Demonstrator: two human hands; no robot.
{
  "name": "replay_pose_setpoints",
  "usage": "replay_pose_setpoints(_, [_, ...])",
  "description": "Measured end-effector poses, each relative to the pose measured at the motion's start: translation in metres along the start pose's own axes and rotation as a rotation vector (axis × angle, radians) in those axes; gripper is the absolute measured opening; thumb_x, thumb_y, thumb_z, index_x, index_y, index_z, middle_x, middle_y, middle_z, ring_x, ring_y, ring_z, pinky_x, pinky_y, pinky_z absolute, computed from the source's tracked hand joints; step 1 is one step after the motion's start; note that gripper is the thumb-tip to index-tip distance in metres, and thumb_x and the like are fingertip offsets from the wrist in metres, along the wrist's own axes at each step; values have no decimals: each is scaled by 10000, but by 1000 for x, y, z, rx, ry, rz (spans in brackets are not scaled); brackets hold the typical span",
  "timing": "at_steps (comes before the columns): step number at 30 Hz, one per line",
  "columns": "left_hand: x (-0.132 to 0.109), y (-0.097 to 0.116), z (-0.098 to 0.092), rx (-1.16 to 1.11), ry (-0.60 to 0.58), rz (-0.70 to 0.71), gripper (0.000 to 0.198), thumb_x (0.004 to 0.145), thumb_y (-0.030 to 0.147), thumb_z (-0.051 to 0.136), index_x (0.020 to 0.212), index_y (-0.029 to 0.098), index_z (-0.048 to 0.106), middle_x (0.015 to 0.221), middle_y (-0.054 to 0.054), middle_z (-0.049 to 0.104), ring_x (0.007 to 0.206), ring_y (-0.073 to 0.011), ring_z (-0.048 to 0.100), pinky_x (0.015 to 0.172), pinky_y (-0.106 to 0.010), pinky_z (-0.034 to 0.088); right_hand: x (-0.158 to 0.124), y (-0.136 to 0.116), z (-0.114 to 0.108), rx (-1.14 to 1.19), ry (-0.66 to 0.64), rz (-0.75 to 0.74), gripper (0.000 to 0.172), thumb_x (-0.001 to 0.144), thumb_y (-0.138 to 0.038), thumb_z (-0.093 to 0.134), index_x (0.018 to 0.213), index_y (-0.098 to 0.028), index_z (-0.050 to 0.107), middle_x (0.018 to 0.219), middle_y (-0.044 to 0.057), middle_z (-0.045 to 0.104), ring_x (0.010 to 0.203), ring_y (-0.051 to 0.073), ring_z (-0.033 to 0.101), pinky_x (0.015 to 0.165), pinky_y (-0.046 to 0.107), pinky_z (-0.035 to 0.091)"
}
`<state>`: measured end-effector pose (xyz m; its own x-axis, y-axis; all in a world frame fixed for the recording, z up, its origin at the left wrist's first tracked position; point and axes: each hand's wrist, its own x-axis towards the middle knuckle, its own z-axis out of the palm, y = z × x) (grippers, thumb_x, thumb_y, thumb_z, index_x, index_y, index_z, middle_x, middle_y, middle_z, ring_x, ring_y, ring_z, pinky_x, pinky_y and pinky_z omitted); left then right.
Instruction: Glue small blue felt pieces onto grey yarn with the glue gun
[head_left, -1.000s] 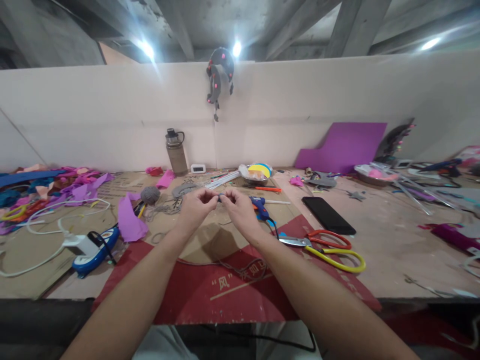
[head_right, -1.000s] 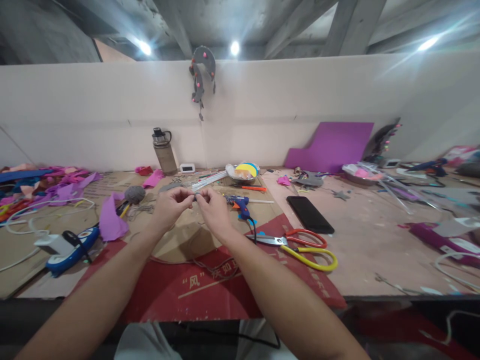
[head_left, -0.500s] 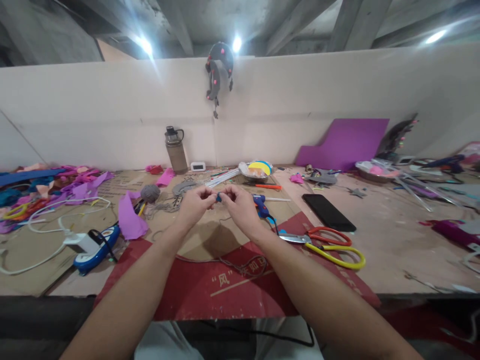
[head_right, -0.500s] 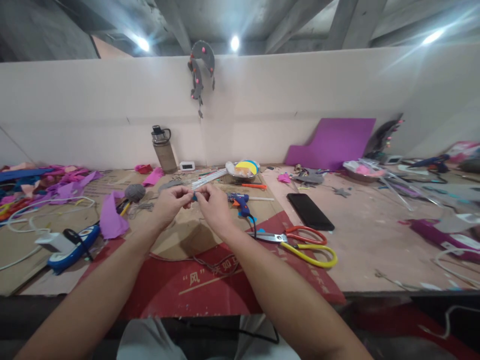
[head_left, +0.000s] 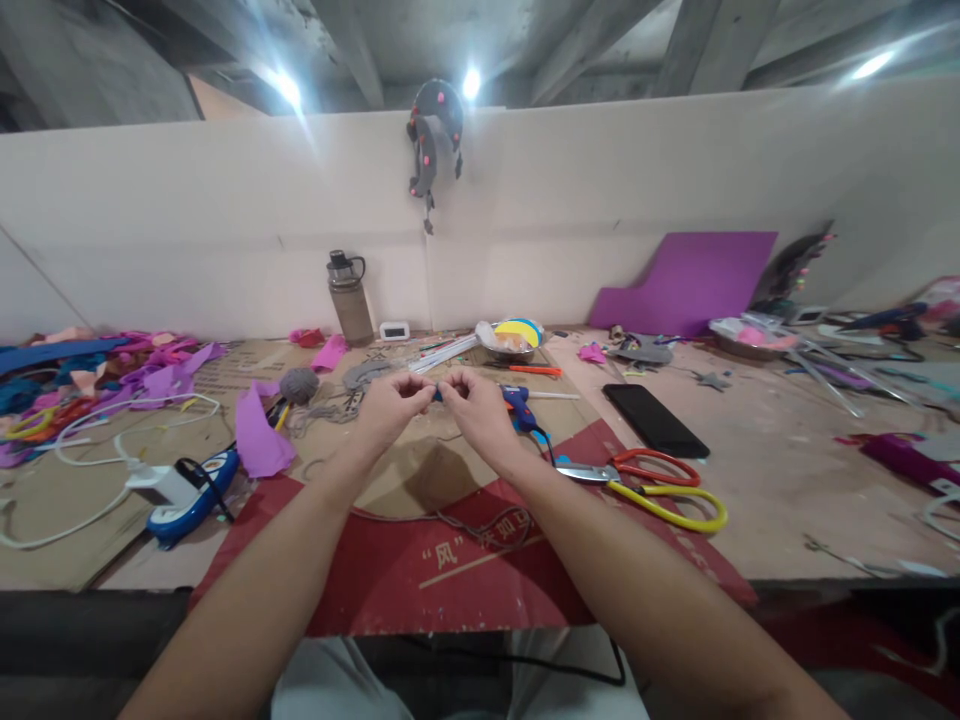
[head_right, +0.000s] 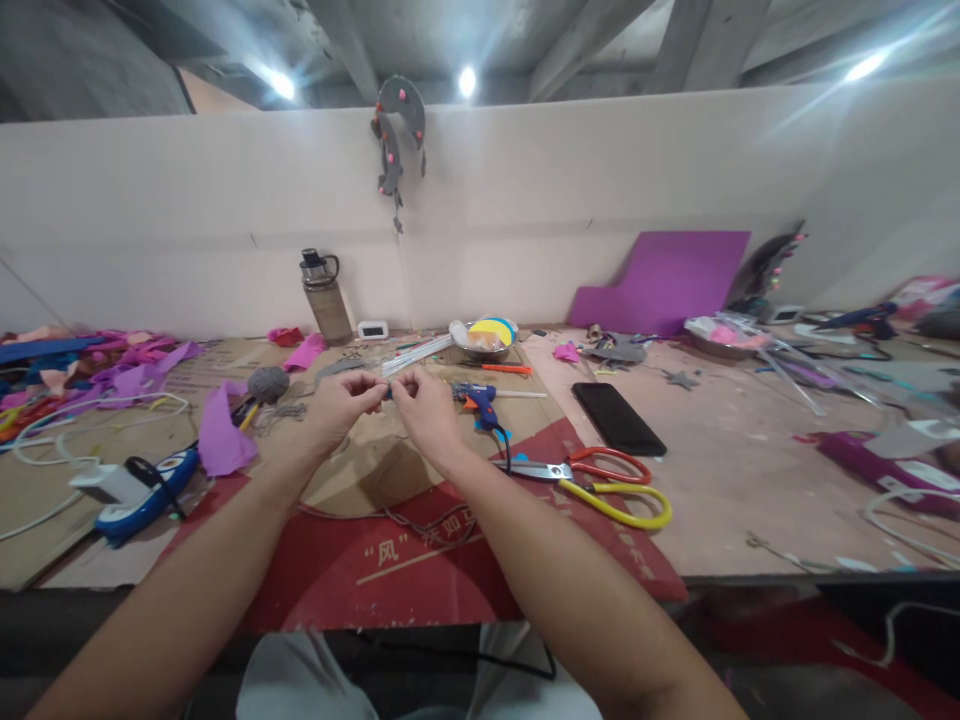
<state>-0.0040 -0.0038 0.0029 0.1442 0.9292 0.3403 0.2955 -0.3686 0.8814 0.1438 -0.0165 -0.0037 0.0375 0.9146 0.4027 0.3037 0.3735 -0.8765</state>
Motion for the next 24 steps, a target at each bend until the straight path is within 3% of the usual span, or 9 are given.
replay_pose_setpoints(5, [-1,0,0,115,61,55,183,726,342,632,710,161,653,573,6,591,530,-108,500,537,-233,367,0,1,1,4,-18,-36,180,783,-331,522,679,-186,539,650,-10,545,609,128,448,602,262,340])
replay_pose_setpoints(10, [4,-3,-9,78,113,7,204,729,358,621,724,156,642,553,8,577,491,-100,492,502,-224,369,2,8,2,51,-96,-48,175,766,-333,550,831,-176,592,663,-20,550,617,125,462,603,254,357])
replay_pose_setpoints(15, [16,-19,-26,88,268,-53,190,718,346,600,738,161,633,560,7,588,453,-93,466,455,-211,344,5,9,-1,99,-155,-46,164,758,-327,552,690,-178,556,635,-34,510,612,110,434,602,250,339])
replay_pose_setpoints(21, [26,-38,-40,113,463,-63,170,686,315,600,676,147,627,524,9,574,451,-89,437,451,-200,314,2,-18,-14,304,-236,78,205,745,-379,604,700,-186,554,583,-61,400,514,78,316,516,241,275])
replay_pose_setpoints(24, [30,-44,-43,20,542,-124,152,676,296,599,695,147,624,507,23,547,423,-83,412,428,-200,287,2,-40,-27,409,-306,135,199,759,-372,629,724,-186,568,554,-77,323,471,59,240,468,228,214])
